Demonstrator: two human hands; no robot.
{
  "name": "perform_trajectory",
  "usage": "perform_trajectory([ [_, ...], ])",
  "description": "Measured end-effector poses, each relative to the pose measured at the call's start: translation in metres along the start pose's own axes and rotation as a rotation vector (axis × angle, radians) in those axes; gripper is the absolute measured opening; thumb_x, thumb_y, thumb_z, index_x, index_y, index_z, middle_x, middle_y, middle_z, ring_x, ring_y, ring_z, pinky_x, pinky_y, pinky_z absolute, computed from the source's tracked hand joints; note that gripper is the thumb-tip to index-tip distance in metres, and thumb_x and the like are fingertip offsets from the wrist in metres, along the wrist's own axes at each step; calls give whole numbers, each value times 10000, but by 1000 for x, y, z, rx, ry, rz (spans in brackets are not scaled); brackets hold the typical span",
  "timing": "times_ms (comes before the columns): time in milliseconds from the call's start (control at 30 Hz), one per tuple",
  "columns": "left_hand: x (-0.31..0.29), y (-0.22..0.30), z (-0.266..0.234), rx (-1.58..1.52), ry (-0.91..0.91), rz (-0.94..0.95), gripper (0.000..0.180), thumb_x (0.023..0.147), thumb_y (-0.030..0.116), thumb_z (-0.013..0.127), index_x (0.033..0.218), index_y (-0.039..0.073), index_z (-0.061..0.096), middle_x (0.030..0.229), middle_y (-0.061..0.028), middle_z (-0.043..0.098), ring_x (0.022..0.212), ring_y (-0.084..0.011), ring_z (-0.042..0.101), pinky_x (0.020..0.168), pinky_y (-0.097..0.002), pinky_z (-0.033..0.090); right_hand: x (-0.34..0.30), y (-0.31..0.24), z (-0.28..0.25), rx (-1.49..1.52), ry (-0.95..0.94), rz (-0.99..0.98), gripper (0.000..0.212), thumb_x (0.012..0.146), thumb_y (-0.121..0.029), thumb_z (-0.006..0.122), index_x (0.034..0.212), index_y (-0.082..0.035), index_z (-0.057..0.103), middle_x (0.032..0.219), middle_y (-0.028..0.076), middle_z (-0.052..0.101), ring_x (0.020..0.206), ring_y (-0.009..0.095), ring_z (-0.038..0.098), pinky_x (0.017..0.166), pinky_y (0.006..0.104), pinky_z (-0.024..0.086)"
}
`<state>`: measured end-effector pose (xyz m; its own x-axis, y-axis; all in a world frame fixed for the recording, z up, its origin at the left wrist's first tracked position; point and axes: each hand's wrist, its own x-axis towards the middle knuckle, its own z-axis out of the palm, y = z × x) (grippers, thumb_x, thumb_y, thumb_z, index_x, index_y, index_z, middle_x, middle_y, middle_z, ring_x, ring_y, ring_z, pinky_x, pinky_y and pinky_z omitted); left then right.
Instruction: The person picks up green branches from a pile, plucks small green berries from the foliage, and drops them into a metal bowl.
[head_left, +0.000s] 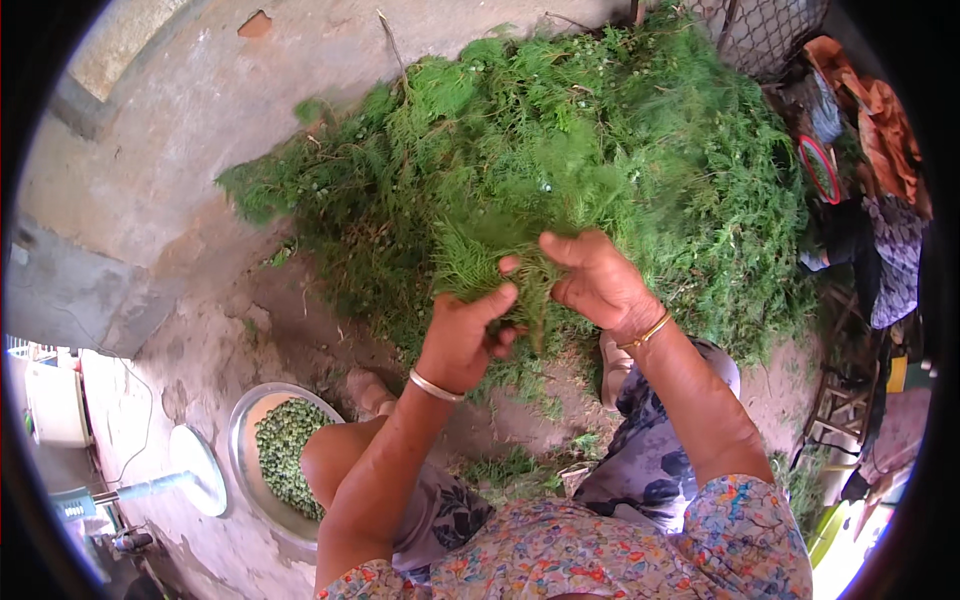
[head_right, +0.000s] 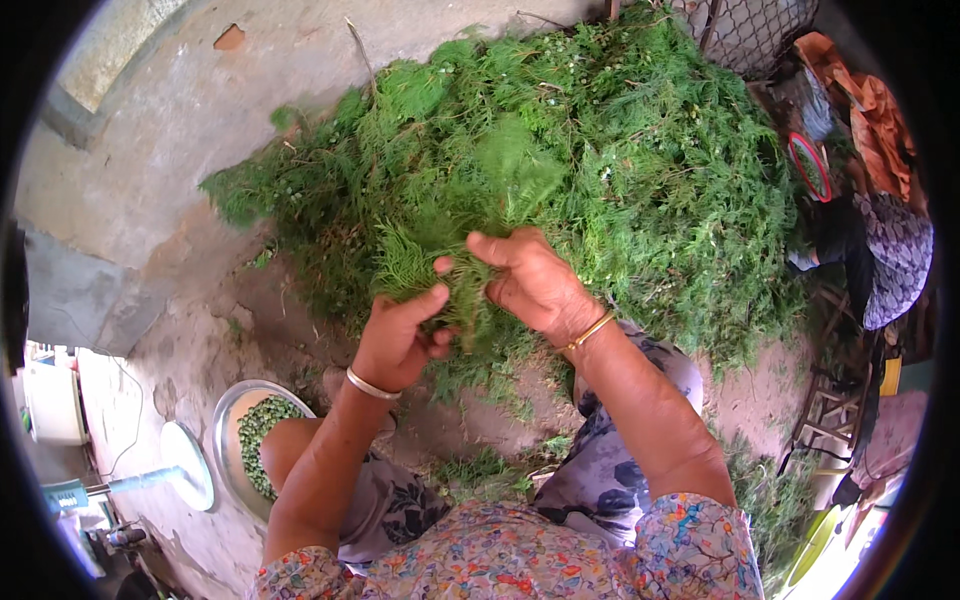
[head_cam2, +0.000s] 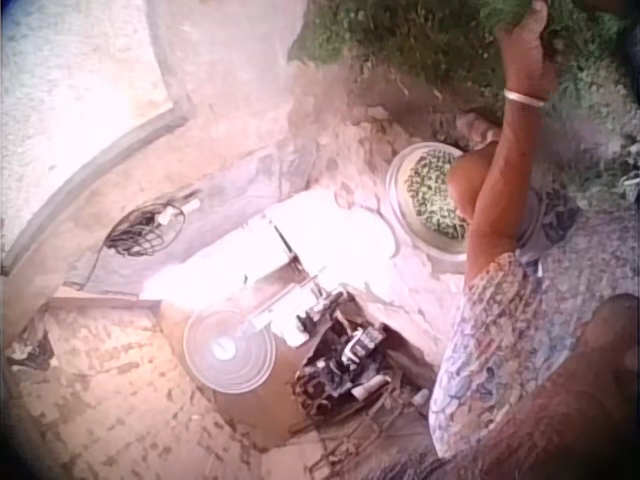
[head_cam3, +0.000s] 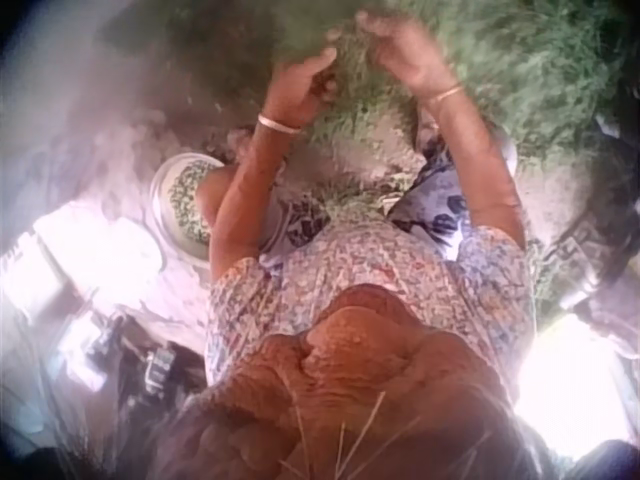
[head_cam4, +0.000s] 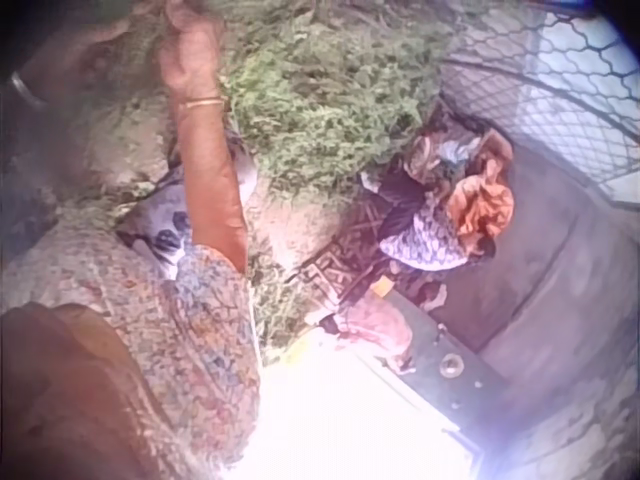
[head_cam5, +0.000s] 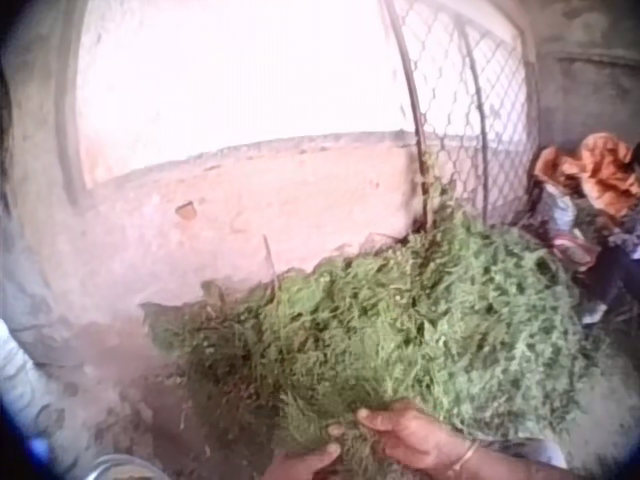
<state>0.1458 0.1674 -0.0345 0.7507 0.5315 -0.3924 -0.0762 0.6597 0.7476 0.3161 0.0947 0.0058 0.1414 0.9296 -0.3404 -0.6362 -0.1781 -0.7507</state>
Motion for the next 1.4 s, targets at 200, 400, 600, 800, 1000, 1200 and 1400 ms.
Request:
perform_trajectory([
  [200,29,-8,-46,-327,48,-121,304,955,198,416,1112,-30,542,1025,-154,633,877,-241,633,786,-356,519,4,0,-9,-101,-101,10,474,805,-27,665,1148,202,431,1011,231,608,911,301,638,753,360,569],
  [400,18,-5,-27,-413,64,-98,222,922,125,481,1014,-60,562,923,-136,635,789,-216,613,695,-336,502,6,9,-8,-208,-65,45,573,790,-176,721,1161,165,447,960,197,627,850,274,658,708,340,570],
  [600,3,15,-11,199,213,181,130,866,81,598,828,-37,640,686,-39,593,500,-112,525,443,-249,419,7,10,-5,-612,166,106,577,815,-413,683,1036,111,587,884,162,637,775,235,645,679,323,558],
  [800,5,6,-1,663,23,350,102,858,46,574,891,-27,638,699,-2,593,512,-55,507,451,-204,396,9,20,-1,-764,8,73,400,825,-285,682,953,90,623,818,112,633,682,151,598,576,278,515],
  [1000,1,14,-8,559,274,497,97,841,34,586,913,-14,629,726,-20,612,504,-50,489,443,-192,383,1,19,5,-723,130,1,174,800,-56,629,896,88,622,676,19,586,572,60,473,475,251,372],
  [1200,3,-1,-5,805,234,647,140,781,64,685,853,-28,608,668,-57,603,533,-90,518,504,-243,431,10,33,-4,-820,71,-157,105,778,-32,605,776,72,592,609,21,533,581,60,453,470,273,376],
  [1400,-1,5,-4,1013,107,632,147,809,84,669,834,-44,600,696,-51,610,605,-79,545,514,-224,432,11,38,-14,-802,-23,-274,73,755,-14,603,736,55,586,588,-6,514,585,41,428,482,263,359],
])
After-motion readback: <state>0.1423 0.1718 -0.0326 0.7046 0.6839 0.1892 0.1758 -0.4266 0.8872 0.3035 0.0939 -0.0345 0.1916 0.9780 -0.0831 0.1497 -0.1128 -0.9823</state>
